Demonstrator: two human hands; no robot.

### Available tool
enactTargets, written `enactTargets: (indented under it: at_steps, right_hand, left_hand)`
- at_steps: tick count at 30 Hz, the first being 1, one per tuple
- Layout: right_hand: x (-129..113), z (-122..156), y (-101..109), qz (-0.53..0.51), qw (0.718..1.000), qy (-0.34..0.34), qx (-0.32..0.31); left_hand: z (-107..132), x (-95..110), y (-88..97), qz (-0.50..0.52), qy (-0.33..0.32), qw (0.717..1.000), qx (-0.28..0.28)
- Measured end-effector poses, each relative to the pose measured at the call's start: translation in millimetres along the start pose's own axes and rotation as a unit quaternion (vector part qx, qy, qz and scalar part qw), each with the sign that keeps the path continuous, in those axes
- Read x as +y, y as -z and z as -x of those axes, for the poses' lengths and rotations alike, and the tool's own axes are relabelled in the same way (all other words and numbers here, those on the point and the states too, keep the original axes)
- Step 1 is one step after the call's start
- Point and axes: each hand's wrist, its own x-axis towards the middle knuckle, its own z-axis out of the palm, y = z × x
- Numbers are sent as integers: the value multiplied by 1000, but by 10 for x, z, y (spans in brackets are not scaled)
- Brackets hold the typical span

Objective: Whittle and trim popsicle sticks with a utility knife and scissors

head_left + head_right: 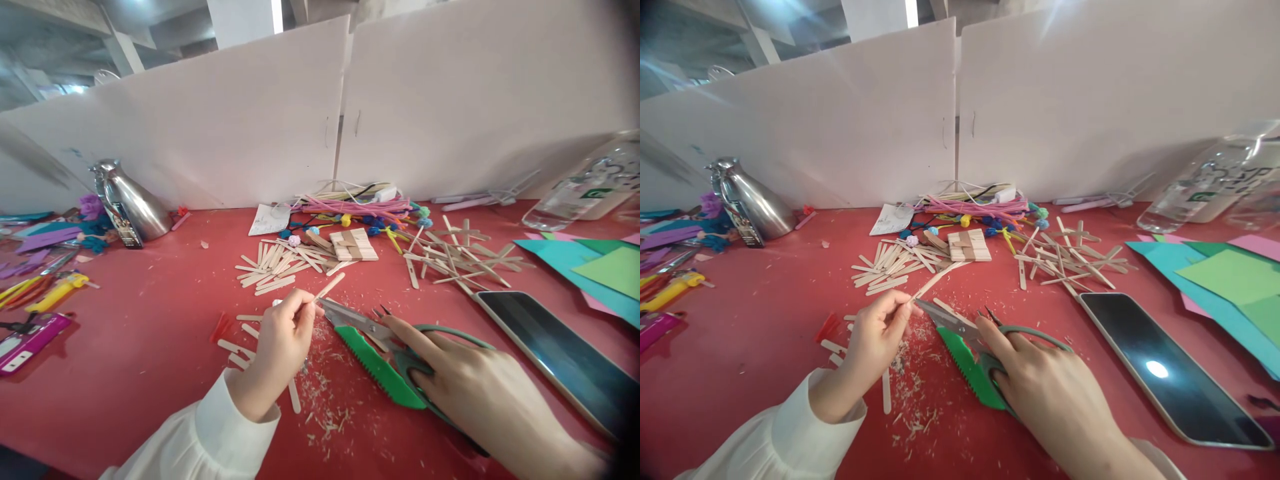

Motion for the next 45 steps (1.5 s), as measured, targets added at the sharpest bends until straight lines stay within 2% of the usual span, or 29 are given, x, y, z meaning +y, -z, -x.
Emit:
enactTargets:
  at_steps: [5,12,17,22,26,34,37,39,40,41,44,45]
  right_hand:
    - [-104,-4,2,14,1000,-21,-10]
    - [-150,-31,8,-10,1000,-28,6]
    - [-125,-24,2,-91,994,-64,15]
    - [-91,-54,-51,-110,990,-92,-17]
    - [-35,-70,-97,-141,981,-124,-42]
    - [-61,-28,-95,-168,975,-131,-65]
    - [-93,-34,-87,-222,956,-166,-95]
    - [-121,-57,-46,-325,910,-222,-128]
    - [-137,-71,-17,-403,868,-253,-143]
    - [-154,-85,14,-491,811,-284,-146]
    - [-187,-103,73,-726,586,-336,-131]
    - [-188,-96,72,-771,525,-335,-132]
  left_hand:
    - [-13,-2,-64,144,96,985,-26]
    - [-42,35,-55,300,199,932,-31]
    - [-61,25,-42,320,174,931,-19]
    - [-55,1,-40,320,155,935,-4]
    - [-49,2,-36,328,140,934,-15]
    - [-29,5,-48,337,121,933,-24]
    - [-25,22,-40,334,119,935,-12]
    - [-33,34,-31,334,118,935,-10]
    - [-39,39,-27,335,120,935,-10]
    - [-46,41,-24,336,124,933,-11]
    - [-62,35,-26,352,142,925,-16]
    - [-64,31,-30,358,147,922,-18]
